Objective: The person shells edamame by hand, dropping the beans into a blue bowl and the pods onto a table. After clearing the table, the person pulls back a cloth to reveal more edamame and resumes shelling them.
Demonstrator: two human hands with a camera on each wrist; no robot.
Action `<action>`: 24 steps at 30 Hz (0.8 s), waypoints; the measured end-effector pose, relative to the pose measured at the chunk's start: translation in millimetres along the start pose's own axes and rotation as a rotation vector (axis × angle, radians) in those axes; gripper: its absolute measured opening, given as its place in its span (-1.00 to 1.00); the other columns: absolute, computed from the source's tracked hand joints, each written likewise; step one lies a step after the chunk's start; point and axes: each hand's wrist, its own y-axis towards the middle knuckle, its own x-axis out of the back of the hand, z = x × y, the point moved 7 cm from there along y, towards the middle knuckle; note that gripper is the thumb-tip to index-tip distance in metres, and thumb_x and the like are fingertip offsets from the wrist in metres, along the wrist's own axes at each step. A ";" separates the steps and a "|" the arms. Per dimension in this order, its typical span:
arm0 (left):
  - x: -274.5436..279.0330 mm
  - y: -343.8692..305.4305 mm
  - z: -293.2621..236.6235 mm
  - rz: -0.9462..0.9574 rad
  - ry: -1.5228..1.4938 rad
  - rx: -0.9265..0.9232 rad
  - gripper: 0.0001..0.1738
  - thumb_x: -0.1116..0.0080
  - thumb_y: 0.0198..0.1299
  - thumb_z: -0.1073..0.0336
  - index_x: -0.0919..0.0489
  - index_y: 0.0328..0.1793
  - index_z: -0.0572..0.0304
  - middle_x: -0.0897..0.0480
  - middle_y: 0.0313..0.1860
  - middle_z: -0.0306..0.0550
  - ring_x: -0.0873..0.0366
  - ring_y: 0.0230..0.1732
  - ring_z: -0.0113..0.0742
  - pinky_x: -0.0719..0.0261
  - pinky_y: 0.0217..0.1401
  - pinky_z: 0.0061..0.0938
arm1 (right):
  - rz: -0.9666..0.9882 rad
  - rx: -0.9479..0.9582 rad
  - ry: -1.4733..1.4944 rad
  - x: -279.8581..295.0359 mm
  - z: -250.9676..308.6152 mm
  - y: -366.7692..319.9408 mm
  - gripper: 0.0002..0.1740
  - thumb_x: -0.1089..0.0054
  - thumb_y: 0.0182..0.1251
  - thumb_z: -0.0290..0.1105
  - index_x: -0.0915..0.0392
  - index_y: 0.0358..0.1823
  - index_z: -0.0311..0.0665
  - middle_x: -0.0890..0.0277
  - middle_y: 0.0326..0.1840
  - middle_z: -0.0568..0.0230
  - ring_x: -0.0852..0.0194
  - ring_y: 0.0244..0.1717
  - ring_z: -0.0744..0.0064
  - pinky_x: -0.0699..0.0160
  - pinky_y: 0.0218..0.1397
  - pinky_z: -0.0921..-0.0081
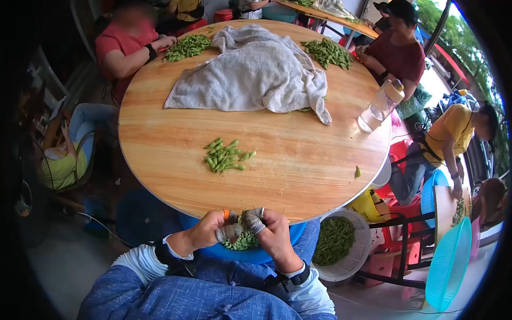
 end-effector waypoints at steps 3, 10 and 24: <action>0.9 3.5 -1.0 -0.091 0.016 -0.054 -0.81 0.07 0.10 0.44 -0.45 -0.16 0.32 -0.50 -0.45 -0.28 -0.39 -0.45 -0.58 -0.35 -0.42 -0.67 | 0.066 0.060 -0.065 -0.5 9.5 0.2 -0.85 -0.02 0.17 -0.44 -0.51 -0.44 -0.38 -0.46 -0.57 0.41 -0.31 -0.51 0.71 -0.31 -0.43 0.72; -0.9 0.2 9.7 -0.030 0.130 -0.033 -0.81 0.03 0.07 0.48 -0.44 -0.16 0.30 -0.50 -0.41 -0.27 -0.40 -0.35 -0.52 -0.39 -0.28 -0.61 | -0.016 0.145 -0.144 4.3 20.0 -6.2 -0.86 0.01 0.18 -0.49 -0.50 -0.47 -0.38 -0.45 -0.56 0.44 -0.30 -0.53 0.72 -0.30 -0.47 0.74; 45.6 63.8 -66.5 -0.321 1.476 -0.114 -0.73 -0.06 -0.01 0.24 -0.43 -0.25 0.27 -0.51 -0.59 0.13 -0.49 -0.50 0.04 -0.39 -0.47 -0.18 | -0.685 0.242 -0.360 173.7 13.2 -75.2 -0.71 -0.01 0.15 -0.55 -0.36 -0.07 -0.46 -0.44 -0.23 0.29 -0.36 -0.27 0.64 -0.31 -0.20 0.74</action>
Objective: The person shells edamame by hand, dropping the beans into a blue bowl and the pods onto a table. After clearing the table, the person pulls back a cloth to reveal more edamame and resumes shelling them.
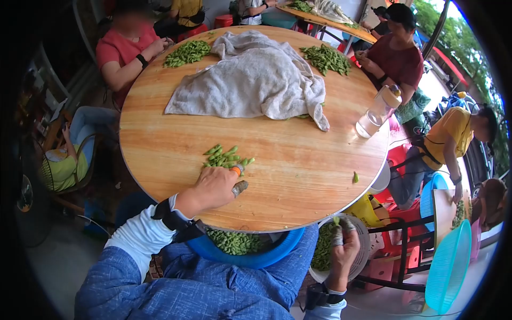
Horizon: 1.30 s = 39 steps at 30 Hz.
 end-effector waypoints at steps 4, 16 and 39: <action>-14.3 -8.7 -12.1 0.040 0.018 -0.123 -0.80 -0.08 -0.09 0.33 -0.44 -0.33 0.26 -0.50 -0.58 0.12 -0.49 -0.48 0.02 -0.40 -0.45 -0.21 | 0.161 0.080 -0.006 -50.6 26.4 -11.9 -0.73 -0.03 0.14 -0.55 -0.41 -0.10 -0.43 -0.45 -0.32 0.32 -0.36 -0.32 0.64 -0.35 -0.27 0.70; -22.8 -70.7 5.2 0.051 -1.308 -0.040 -0.76 -0.08 0.01 0.51 -0.34 -0.18 0.25 -0.43 -0.35 -0.26 -0.35 -0.32 -0.56 -0.34 -0.23 -0.64 | 0.714 -0.310 0.364 -180.4 50.5 -42.0 -0.73 -0.02 0.20 -0.41 -0.42 -0.12 -0.45 -0.48 -0.26 0.36 -0.35 -0.39 0.63 -0.34 -0.34 0.61; -20.8 -75.6 -24.6 0.376 -1.567 -0.020 -0.73 -0.05 0.08 0.43 -0.32 -0.09 0.27 -0.49 -0.29 -0.25 -0.41 -0.26 -0.60 -0.36 -0.19 -0.69 | 0.793 -0.469 0.439 -178.1 53.7 -58.4 -0.82 -0.03 0.17 -0.36 -0.47 -0.32 -0.33 -0.44 -0.47 0.44 -0.27 -0.49 0.72 -0.21 -0.43 0.77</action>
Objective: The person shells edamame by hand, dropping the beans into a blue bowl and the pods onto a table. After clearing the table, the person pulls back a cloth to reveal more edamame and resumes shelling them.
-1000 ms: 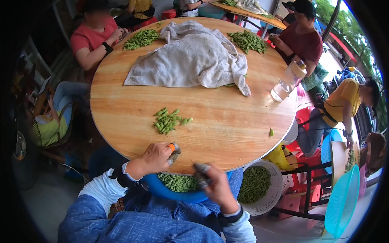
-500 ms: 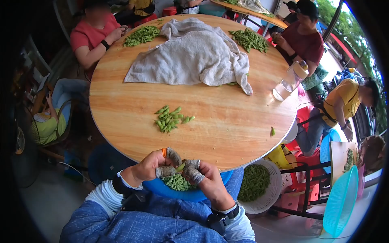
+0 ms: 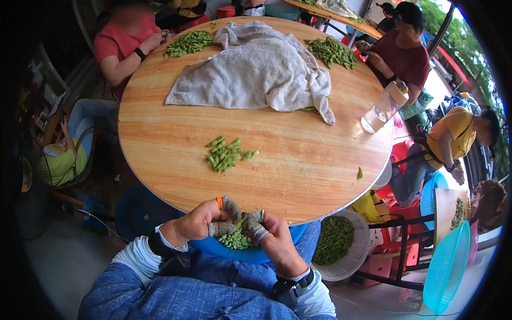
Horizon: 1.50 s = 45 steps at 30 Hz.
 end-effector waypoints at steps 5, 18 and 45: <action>4.6 -4.2 -11.4 -0.192 0.611 -0.183 -0.75 -0.09 -0.01 0.46 -0.39 -0.17 0.35 -0.52 -0.33 -0.11 -0.48 -0.29 -0.42 -0.42 -0.22 -0.58 | -0.125 0.062 0.019 2.3 8.1 -0.7 -0.81 -0.04 0.16 -0.36 -0.47 -0.30 -0.35 -0.45 -0.48 0.42 -0.31 -0.47 0.69 -0.26 -0.40 0.76; 7.8 -6.2 2.6 -0.250 0.447 -0.344 -0.85 0.08 0.18 0.33 -0.42 -0.26 0.27 -0.44 -0.51 -0.27 -0.37 -0.52 -0.45 -0.35 -0.45 -0.56 | 0.082 0.218 0.262 2.1 -7.2 5.8 -0.74 -0.08 0.13 -0.40 -0.44 -0.16 -0.39 -0.49 -0.27 0.29 -0.41 -0.29 0.57 -0.37 -0.20 0.64; 4.7 -5.6 -16.4 -0.321 0.694 -0.346 -0.84 0.01 0.06 0.41 -0.43 -0.22 0.31 -0.48 -0.51 -0.08 -0.47 -0.47 -0.23 -0.40 -0.40 -0.50 | 0.085 0.210 0.165 4.1 1.2 16.7 -0.77 -0.07 0.15 -0.44 -0.42 -0.17 -0.40 -0.45 -0.27 0.37 -0.36 -0.24 0.62 -0.32 -0.17 0.68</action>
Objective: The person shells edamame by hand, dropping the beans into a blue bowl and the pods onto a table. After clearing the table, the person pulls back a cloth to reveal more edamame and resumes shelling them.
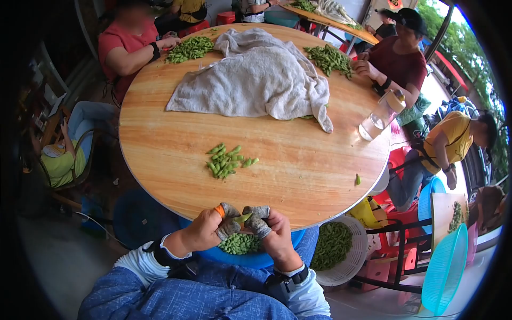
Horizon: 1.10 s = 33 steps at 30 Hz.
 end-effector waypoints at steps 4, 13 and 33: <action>1.5 -2.9 -2.4 0.031 0.259 -0.051 -0.76 -0.08 -0.07 0.48 -0.43 -0.21 0.32 -0.51 -0.43 0.08 -0.50 -0.35 -0.04 -0.43 -0.30 -0.45 | -0.002 -0.128 -0.096 -7.9 -1.3 -0.4 -0.74 -0.08 0.15 -0.41 -0.40 -0.15 -0.39 -0.46 -0.28 0.35 -0.37 -0.26 0.63 -0.34 -0.18 0.69; -3.5 -11.1 11.9 -0.163 -0.227 0.024 -0.86 0.06 0.17 0.32 -0.42 -0.28 0.25 -0.46 -0.49 -0.24 -0.40 -0.45 -0.48 -0.38 -0.40 -0.57 | 0.054 0.058 -0.111 -19.9 8.6 -2.2 -0.77 -0.10 0.12 -0.46 -0.41 -0.19 -0.38 -0.47 -0.27 0.34 -0.38 -0.27 0.61 -0.37 -0.20 0.66; -22.7 -19.3 42.6 0.061 -0.761 0.523 -0.84 0.08 0.16 0.40 -0.37 -0.13 0.22 -0.48 -0.43 -0.25 -0.36 -0.52 -0.61 -0.30 -0.52 -0.74 | -0.009 -0.085 -0.205 -13.3 3.2 2.4 -0.83 -0.02 0.13 -0.58 -0.45 -0.22 -0.43 -0.49 -0.34 0.35 -0.40 -0.30 0.62 -0.38 -0.21 0.66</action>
